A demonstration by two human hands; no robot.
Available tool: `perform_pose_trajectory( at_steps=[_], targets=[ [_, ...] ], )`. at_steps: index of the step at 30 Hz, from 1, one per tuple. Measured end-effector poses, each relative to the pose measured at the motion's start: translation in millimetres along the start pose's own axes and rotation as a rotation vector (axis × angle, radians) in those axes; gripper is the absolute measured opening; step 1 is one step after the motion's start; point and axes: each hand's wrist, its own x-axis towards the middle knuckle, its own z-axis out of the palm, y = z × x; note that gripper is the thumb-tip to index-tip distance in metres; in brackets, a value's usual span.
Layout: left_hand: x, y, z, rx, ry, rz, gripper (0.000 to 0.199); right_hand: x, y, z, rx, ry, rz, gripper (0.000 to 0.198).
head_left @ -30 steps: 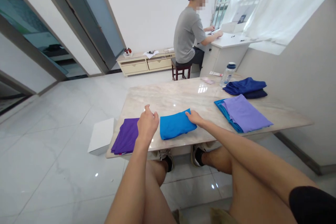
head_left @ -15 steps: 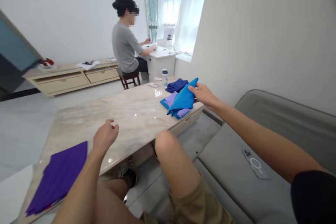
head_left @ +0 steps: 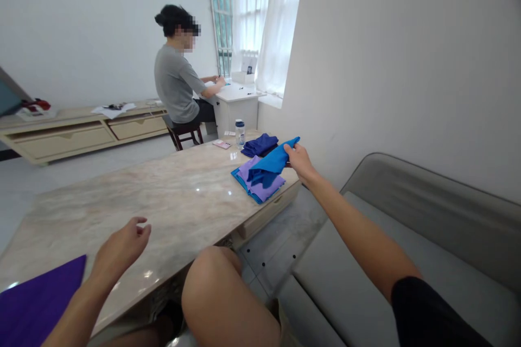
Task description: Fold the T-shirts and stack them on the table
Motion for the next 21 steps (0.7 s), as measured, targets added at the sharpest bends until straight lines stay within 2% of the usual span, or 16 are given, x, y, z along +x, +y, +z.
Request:
perform_pose_trajectory(
  at_steps=[3,5,9,13,18,21],
  targets=[
    [3,0,1,-0.011,-0.003,-0.026,0.036,22,14,24,0.101,0.014,-0.023,0.022],
    [5,2,1,-0.016,-0.03,-0.02,0.037,23,38,34,0.084,0.007,0.057,0.024],
    [12,7,7,-0.007,-0.076,-0.003,0.035,1,107,39,0.001,-0.074,0.311,0.027],
    [19,9,15,0.009,-0.076,0.007,0.033,-19,155,35,-0.058,-0.131,0.409,0.022],
    [25,16,15,0.036,-0.089,0.009,0.031,-21,166,22,-0.174,-0.205,0.44,0.021],
    [25,22,13,0.058,-0.133,0.025,0.036,-22,160,5,-0.303,-0.174,0.436,0.025]
  ],
)
